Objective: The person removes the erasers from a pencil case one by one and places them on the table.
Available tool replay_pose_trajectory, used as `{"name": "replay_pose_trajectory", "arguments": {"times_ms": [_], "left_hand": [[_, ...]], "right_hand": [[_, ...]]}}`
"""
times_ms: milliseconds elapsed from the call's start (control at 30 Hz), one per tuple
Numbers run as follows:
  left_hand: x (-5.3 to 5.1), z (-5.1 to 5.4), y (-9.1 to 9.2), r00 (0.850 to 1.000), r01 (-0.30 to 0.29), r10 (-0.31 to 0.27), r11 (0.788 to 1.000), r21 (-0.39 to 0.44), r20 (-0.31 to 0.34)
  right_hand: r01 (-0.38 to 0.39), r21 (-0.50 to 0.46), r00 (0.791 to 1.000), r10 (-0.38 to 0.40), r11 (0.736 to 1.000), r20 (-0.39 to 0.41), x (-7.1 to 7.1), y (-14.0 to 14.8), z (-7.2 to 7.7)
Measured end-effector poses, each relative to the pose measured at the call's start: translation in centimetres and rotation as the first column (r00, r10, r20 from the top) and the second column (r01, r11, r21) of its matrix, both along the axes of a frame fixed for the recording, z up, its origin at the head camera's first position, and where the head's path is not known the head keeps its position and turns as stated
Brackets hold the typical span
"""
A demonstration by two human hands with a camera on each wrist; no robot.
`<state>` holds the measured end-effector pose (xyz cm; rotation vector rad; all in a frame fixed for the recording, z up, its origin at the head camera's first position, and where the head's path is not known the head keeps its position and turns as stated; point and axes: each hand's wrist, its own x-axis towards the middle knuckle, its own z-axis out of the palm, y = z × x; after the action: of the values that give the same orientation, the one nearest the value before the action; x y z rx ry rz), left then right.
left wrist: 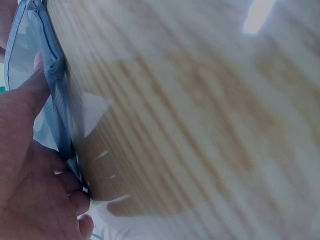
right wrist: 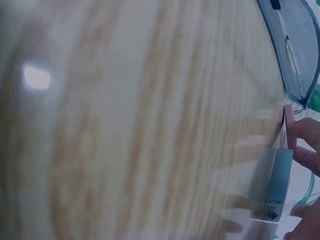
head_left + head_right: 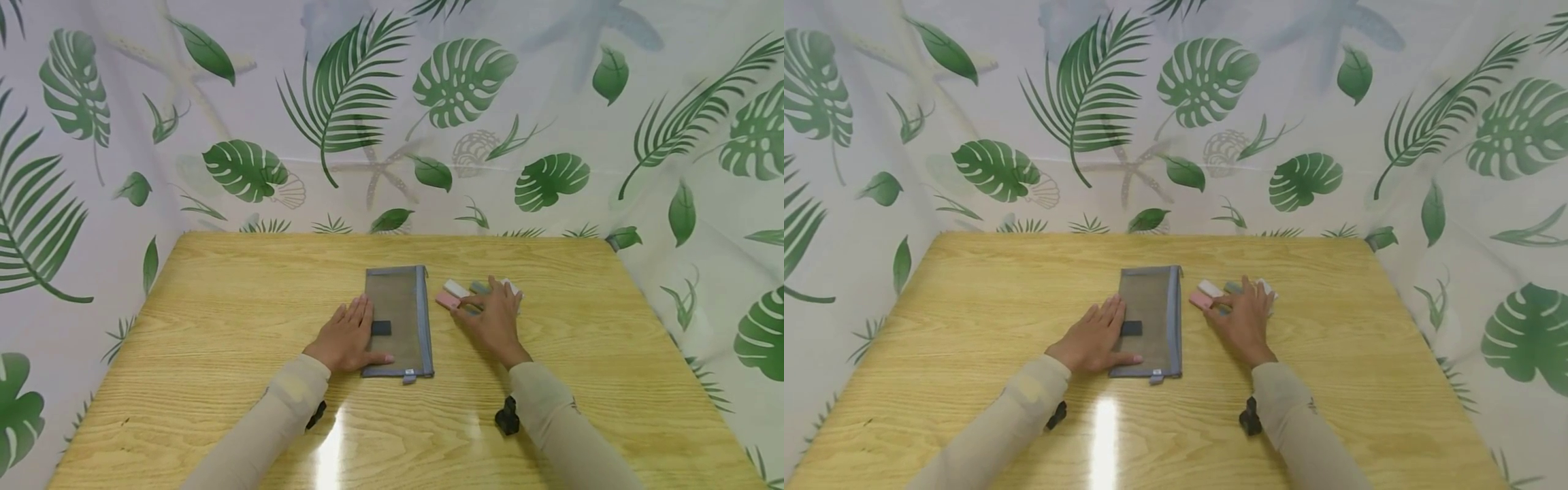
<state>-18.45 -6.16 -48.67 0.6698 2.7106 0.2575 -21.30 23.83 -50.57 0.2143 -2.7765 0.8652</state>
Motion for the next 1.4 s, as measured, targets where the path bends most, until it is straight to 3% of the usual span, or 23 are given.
{"name": "replay_pose_trajectory", "arguments": {"times_ms": [333, 733, 1400], "left_hand": [[-0.11, -0.30, 0.07, 1.000, -0.003, 0.003, 1.000, -0.004, 0.003], [0.00, 0.05, 0.07, 1.000, -0.008, 0.008, 1.000, -0.004, 0.001], [0.12, 0.01, 0.07, 1.000, -0.014, 0.014, 1.000, 0.001, 0.007]], "right_hand": [[0.010, 0.033, 1.000, -0.010, 0.999, 0.018, 0.02, 0.14, -0.54], [0.015, 0.043, 0.999, -0.016, 0.999, 0.039, 0.13, 0.13, -0.37], [-0.019, 0.014, 1.000, 0.019, 1.000, -0.006, 0.47, -0.58, 0.10]]}}
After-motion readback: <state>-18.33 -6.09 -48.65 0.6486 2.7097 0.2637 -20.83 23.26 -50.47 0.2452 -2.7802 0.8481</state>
